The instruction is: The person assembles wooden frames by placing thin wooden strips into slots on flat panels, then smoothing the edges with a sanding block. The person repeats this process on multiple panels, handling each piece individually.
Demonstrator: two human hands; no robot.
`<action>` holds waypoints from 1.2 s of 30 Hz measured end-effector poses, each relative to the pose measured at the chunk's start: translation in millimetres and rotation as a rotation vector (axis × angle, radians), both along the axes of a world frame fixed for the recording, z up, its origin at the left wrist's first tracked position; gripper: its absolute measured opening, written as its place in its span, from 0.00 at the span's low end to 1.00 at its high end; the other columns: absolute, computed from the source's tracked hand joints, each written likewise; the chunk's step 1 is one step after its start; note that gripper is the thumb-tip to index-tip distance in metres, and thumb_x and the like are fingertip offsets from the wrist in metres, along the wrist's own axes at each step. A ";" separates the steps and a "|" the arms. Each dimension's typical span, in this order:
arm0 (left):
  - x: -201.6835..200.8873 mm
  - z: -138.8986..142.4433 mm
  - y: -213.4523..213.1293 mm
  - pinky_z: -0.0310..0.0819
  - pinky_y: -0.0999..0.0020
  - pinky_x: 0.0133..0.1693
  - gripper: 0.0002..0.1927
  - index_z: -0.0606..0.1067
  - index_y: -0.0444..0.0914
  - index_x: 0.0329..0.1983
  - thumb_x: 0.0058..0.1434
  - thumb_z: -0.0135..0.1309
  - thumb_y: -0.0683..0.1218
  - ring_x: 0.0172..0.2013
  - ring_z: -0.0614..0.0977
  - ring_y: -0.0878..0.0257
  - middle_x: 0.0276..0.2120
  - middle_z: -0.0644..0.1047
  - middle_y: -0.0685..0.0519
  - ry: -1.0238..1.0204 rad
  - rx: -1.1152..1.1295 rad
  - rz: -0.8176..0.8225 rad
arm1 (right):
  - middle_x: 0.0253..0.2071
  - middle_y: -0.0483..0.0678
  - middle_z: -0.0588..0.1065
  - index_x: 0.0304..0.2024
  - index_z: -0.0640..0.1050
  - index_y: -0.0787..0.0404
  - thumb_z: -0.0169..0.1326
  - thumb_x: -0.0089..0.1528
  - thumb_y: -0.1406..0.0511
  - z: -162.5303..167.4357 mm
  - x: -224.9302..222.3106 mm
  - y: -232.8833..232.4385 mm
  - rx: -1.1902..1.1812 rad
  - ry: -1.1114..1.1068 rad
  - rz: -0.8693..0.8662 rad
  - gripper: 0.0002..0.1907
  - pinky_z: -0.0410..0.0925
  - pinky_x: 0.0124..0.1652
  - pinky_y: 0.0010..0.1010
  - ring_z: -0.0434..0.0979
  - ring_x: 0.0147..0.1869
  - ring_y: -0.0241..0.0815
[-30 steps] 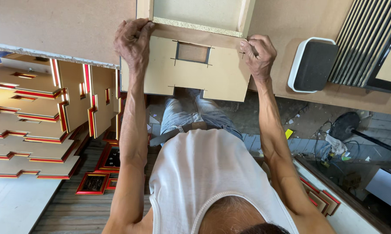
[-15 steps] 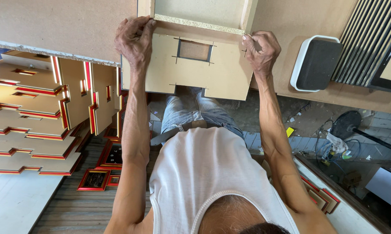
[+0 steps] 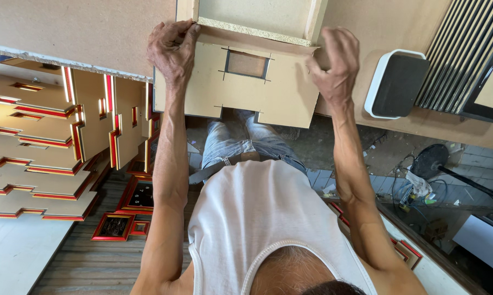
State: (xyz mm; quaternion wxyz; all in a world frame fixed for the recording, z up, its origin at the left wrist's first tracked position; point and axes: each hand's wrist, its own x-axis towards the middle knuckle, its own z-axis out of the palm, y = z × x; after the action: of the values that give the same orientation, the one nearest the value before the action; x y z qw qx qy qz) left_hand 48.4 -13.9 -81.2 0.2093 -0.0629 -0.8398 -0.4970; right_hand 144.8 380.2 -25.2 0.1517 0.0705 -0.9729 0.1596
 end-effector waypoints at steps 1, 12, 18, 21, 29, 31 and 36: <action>0.4 -0.4 0.4 0.72 0.59 0.51 0.06 0.85 0.42 0.38 0.64 0.69 0.48 0.25 0.79 0.72 0.23 0.82 0.60 0.025 -0.007 -0.004 | 0.62 0.53 0.74 0.62 0.78 0.60 0.74 0.61 0.56 -1.8 -4.9 -10.8 0.053 0.014 0.064 0.31 0.68 0.68 0.46 0.69 0.70 0.53; -1.1 4.0 2.1 0.79 0.72 0.35 0.08 0.86 0.42 0.38 0.58 0.72 0.49 0.29 0.83 0.71 0.30 0.86 0.57 -0.025 0.071 0.051 | 0.63 0.48 0.74 0.50 0.84 0.57 0.72 0.55 0.49 54.3 -67.5 -36.1 0.308 0.167 0.425 0.27 0.62 0.70 0.52 0.64 0.73 0.50; -1.4 13.0 2.7 0.77 0.72 0.34 0.09 0.86 0.41 0.37 0.57 0.72 0.49 0.27 0.82 0.69 0.27 0.85 0.57 -0.068 0.064 0.057 | 0.60 0.51 0.72 0.49 0.80 0.63 0.70 0.49 0.55 29.2 -122.3 -141.6 0.261 0.241 0.593 0.29 0.63 0.69 0.50 0.65 0.72 0.51; -2.3 17.1 3.1 0.77 0.73 0.34 0.10 0.86 0.41 0.38 0.57 0.72 0.49 0.28 0.82 0.69 0.28 0.85 0.57 -0.050 0.057 0.060 | 0.60 0.51 0.72 0.48 0.79 0.62 0.71 0.53 0.55 7.3 -136.9 -178.4 0.236 0.283 0.604 0.26 0.63 0.68 0.51 0.66 0.71 0.51; -2.8 10.9 4.7 0.79 0.73 0.35 0.08 0.85 0.43 0.36 0.58 0.71 0.50 0.29 0.83 0.71 0.27 0.84 0.60 -0.033 0.103 0.065 | 0.50 0.45 0.78 0.43 0.84 0.57 0.70 0.57 0.51 51.0 -71.6 -55.8 0.354 0.212 0.429 0.20 0.63 0.64 0.51 0.70 0.64 0.47; -3.4 6.4 5.9 0.80 0.73 0.34 0.08 0.85 0.44 0.37 0.59 0.70 0.50 0.29 0.83 0.72 0.29 0.84 0.60 -0.107 0.145 0.040 | 0.49 0.43 0.79 0.45 0.84 0.56 0.72 0.59 0.56 54.4 -59.0 -44.4 0.357 0.154 0.418 0.17 0.62 0.68 0.51 0.70 0.66 0.45; -6.1 0.6 4.9 0.73 0.64 0.45 0.09 0.85 0.43 0.39 0.58 0.71 0.49 0.29 0.82 0.70 0.28 0.85 0.60 0.024 -0.052 0.062 | 0.43 0.43 0.79 0.48 0.83 0.58 0.72 0.60 0.57 39.9 -63.1 -66.2 0.252 0.156 0.442 0.18 0.60 0.69 0.52 0.70 0.65 0.45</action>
State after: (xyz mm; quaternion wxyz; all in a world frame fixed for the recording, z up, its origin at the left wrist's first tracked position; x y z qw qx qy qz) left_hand 42.3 -8.9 -80.6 0.2327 -0.0483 -0.8515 -0.4674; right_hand 81.6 314.0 14.7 0.1777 0.3119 -0.9314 0.0606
